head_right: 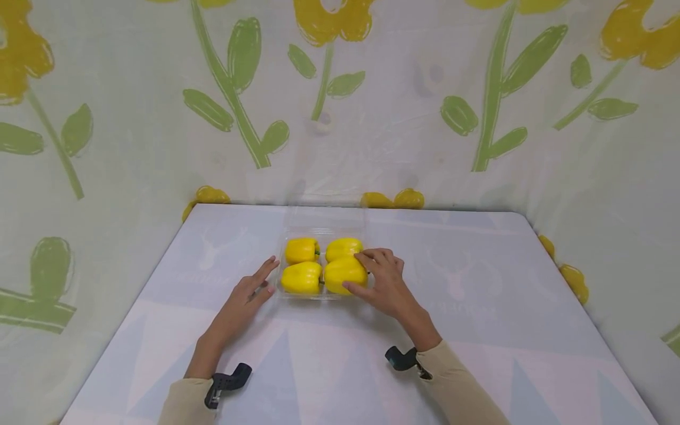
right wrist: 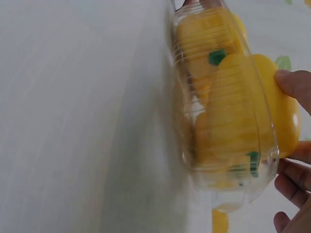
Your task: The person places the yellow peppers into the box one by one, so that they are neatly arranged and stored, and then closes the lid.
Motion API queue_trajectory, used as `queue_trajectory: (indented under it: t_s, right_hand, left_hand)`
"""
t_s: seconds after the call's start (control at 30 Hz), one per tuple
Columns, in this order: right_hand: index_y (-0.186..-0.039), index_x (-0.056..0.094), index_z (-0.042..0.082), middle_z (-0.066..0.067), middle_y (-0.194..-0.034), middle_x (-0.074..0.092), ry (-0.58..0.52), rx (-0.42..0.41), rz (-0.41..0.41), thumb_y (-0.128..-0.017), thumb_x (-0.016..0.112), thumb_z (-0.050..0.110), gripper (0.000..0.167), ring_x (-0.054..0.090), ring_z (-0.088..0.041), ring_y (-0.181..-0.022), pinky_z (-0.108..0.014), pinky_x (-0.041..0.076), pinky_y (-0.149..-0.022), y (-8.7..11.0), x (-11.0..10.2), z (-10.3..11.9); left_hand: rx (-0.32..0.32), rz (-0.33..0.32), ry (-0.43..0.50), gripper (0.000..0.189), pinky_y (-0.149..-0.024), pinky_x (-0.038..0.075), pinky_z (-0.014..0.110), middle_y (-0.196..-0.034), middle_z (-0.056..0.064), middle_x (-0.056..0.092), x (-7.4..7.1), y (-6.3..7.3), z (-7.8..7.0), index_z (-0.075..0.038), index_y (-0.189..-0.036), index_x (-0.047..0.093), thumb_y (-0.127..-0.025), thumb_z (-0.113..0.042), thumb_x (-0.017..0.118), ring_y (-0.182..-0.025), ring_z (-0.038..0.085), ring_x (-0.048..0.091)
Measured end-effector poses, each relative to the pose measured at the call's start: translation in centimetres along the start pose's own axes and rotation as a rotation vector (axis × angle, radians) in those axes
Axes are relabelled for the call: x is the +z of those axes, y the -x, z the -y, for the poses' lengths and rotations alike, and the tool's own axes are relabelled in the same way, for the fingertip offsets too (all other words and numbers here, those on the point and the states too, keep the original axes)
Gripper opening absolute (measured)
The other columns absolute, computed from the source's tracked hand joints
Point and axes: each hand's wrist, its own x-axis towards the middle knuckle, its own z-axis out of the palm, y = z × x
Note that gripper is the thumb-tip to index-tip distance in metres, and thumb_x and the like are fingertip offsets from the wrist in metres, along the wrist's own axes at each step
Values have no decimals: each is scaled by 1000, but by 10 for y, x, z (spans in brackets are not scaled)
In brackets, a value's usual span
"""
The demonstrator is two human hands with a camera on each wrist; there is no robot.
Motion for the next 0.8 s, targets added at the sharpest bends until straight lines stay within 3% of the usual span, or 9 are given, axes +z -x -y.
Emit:
queue_trajectory:
  t_s: [0.37,0.6,0.8]
  right_hand:
    - [-130,65,7,-9,-122,58,27,-42,-13,-79,84,41,64,43,-30,-119,-52,25,-89,5,0,-8]
    - [-123,68,4,-9,-115,57,128,-78,21,-79,83,41,60,46,-30,-112,-57,26,-90,1,-6,-4]
    - [-122,68,8,-6,-114,57,58,-25,100,-80,84,44,57,47,-27,-111,-52,25,-89,-6,-6,-1]
  left_hand:
    - [-6,6,5,55,-102,35,57,-162,-23,19,2,-1,-4,-41,-157,28,-105,-46,46,-121,21,46]
    - [6,25,19,57,-102,35,57,-162,-24,18,6,-4,-4,-38,-158,28,-105,-46,46,-122,21,46]
    - [-26,14,30,56,-101,35,58,-161,-24,20,1,-1,-5,-39,-157,30,-104,-45,48,-120,20,46]
